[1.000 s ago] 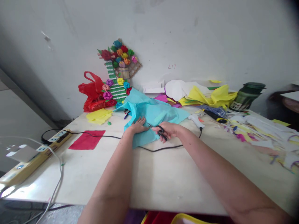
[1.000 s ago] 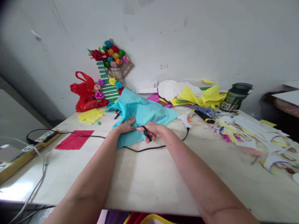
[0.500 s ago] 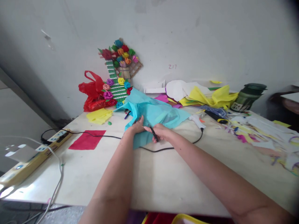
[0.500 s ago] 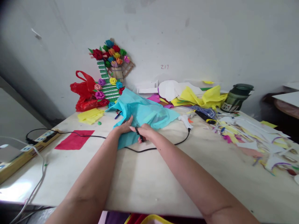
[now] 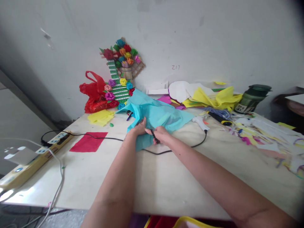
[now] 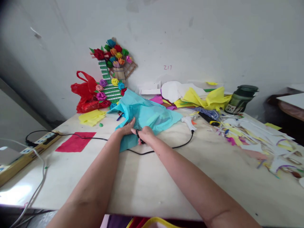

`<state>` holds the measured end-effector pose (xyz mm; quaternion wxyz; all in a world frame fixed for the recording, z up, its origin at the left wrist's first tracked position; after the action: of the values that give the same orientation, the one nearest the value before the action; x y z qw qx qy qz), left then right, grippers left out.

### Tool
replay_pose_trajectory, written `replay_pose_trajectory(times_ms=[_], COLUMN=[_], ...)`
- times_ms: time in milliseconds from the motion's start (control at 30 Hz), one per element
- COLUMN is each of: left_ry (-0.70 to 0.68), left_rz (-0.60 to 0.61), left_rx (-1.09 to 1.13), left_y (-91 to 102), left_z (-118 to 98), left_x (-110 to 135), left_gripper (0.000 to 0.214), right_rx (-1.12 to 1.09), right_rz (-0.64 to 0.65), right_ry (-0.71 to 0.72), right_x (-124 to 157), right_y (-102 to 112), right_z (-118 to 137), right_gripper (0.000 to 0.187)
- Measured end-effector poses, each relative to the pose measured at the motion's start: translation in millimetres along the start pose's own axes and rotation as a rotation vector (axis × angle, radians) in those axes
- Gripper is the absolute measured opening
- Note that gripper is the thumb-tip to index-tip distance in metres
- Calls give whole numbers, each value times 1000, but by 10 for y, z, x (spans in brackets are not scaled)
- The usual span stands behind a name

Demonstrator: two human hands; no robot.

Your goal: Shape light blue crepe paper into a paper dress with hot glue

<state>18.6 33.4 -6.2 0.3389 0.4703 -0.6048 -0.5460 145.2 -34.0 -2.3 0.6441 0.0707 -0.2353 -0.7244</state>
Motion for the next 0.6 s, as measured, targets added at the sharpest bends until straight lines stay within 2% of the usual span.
replay_pose_trajectory(times_ms=[133,300,600], left_ry=[-15,-5,14], left_rz=[11,-3,-26], left_rx=[4,31,95], left_y=[1,-11,-7], left_z=[3,3,-1], left_x=[6,6,28], left_gripper=[91,97,97], right_rx=[33,33,28], right_rz=[-6,-40,-120], right_ry=[-47,-34,11], right_x=[16,-75,-175], right_y=[-8,-67,-129], right_z=[121,168,88], right_gripper=[56,62,52])
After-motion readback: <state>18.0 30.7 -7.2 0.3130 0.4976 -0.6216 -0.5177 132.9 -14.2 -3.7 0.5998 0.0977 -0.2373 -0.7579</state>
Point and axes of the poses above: each hand's wrist, its own x-axis away from the middle knuckle, its own y-axis out of the back of the hand, z = x × y, the point moved 1 cm from there along -x, towards the middle knuckle, and after that the axes turned 14 degrees about -z, right-handed, at the moved point
